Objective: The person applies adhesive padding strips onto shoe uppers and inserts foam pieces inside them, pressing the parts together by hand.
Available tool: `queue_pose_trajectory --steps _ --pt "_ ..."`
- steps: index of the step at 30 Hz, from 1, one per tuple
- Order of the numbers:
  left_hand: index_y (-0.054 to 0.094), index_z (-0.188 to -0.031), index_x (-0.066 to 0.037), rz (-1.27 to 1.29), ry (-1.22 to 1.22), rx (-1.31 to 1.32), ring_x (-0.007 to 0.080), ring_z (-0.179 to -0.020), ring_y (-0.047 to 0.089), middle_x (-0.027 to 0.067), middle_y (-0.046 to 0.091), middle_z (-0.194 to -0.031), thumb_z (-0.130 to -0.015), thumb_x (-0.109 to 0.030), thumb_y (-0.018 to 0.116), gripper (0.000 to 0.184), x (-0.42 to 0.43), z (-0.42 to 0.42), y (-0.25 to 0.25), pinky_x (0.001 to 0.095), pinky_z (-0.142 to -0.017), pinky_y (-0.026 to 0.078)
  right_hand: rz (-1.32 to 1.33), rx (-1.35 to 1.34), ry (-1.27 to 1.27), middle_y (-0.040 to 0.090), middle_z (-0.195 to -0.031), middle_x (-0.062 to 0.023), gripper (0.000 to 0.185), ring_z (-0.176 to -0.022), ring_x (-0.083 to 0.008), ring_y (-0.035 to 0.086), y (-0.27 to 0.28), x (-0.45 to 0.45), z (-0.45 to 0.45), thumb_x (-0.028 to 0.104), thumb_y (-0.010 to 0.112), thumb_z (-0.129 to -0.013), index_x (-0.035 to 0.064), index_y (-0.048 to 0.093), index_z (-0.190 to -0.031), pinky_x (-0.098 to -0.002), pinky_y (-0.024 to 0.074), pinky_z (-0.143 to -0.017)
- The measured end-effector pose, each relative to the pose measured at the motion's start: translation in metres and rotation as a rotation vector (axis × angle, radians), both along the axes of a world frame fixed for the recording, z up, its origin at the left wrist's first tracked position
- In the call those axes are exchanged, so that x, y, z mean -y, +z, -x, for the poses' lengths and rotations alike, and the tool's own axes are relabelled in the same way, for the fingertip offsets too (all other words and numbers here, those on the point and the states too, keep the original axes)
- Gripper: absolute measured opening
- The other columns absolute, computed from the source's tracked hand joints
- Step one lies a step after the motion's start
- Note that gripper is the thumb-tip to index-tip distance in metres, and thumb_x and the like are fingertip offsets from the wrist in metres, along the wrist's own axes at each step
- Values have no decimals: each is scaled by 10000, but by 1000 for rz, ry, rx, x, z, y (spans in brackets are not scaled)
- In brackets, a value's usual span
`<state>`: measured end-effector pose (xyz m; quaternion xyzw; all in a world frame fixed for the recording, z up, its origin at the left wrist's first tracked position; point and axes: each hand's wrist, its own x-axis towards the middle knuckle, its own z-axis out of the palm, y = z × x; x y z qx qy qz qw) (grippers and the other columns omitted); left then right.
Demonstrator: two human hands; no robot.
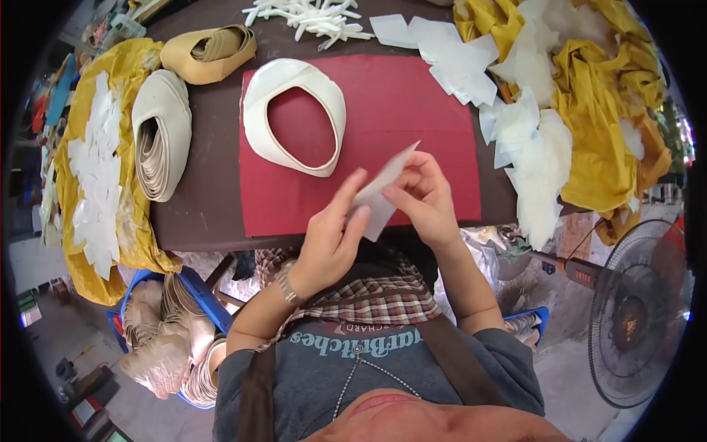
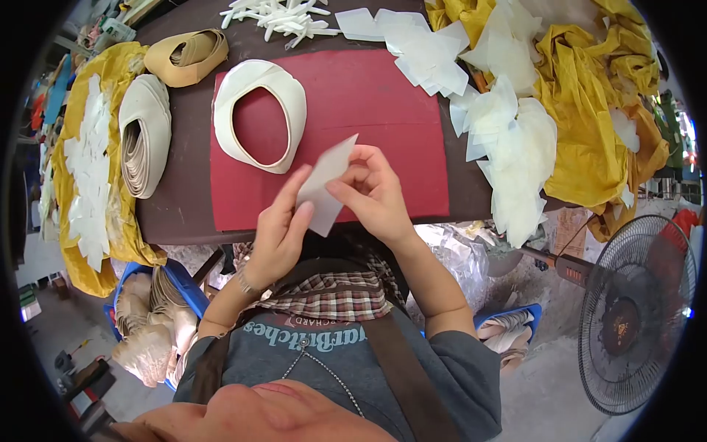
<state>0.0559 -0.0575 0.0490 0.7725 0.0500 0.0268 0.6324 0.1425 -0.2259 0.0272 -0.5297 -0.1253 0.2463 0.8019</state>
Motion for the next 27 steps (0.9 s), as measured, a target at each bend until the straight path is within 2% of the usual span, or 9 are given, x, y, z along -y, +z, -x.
queue_pose_trajectory --steps 2,3,6,9,12,13,16,20,27 --pt "324 -1427 36 -75 133 178 223 -1015 602 188 582 -1182 -915 -105 622 609 -10 6 10 349 -887 491 10 -10 -108 682 -899 -69 430 -842 -131 653 2 4 -5 -33 643 -874 15 414 -1236 -277 529 -780" --pt "216 -1480 -23 -302 136 316 275 -1199 519 174 523 -1302 -883 -31 605 712 -23 4 14 397 -1037 390 -29 -5 -104 693 -924 -82 451 -872 -144 664 0 10 -9 -38 641 -873 10 404 -1254 -285 532 -807" --pt "449 -1308 -14 -1175 35 278 273 -1224 524 154 593 -1192 -876 -103 647 483 -42 -34 27 440 -1077 318 -43 -44 37 697 -967 -75 348 -897 -139 665 -1 13 -19 -52 663 -849 -3 521 -1163 -281 528 -816" --pt "541 -1122 -2 -944 -73 188 187 -1136 575 110 646 -1034 -906 -147 641 278 -63 -58 18 376 -1006 384 -12 17 110 689 -980 -54 164 -893 -104 644 15 -1 -21 -40 681 -839 4 622 -985 -262 516 -806" --pt "525 -987 -7 -372 155 90 194 -732 623 119 643 -839 -942 -137 595 154 -56 -57 53 278 -801 475 -41 6 86 671 -1021 -47 250 -906 -106 641 40 -18 -31 -19 655 -857 12 583 -1094 -265 519 -806" --pt "533 -1049 -2 -284 150 175 136 -723 605 122 643 -841 -969 -139 563 161 -57 -59 46 229 -701 470 -80 9 110 668 -1025 -48 252 -905 -102 641 45 -26 -36 -15 652 -859 12 577 -1099 -264 519 -805" --pt "534 -1144 -3 5 193 390 94 -753 591 84 654 -851 -970 -133 559 218 -45 -68 32 243 -707 475 -133 60 175 663 -1026 -49 252 -899 -92 639 57 -47 -59 -5 646 -865 11 565 -1103 -258 521 -803" --pt "494 -1258 30 401 35 275 88 -961 574 54 626 -1082 -972 -110 522 320 -44 -59 42 235 -833 452 -71 169 233 668 -1007 -54 247 -886 -87 641 59 -64 -78 5 656 -863 -1 571 -1095 -251 532 -792" --pt "510 -1268 46 409 99 290 58 -919 553 43 631 -1072 -951 -83 502 342 -38 -55 47 221 -786 456 -92 134 221 665 -1020 -62 298 -863 -91 641 55 -72 -78 -3 662 -841 -26 583 -1127 -255 537 -771"
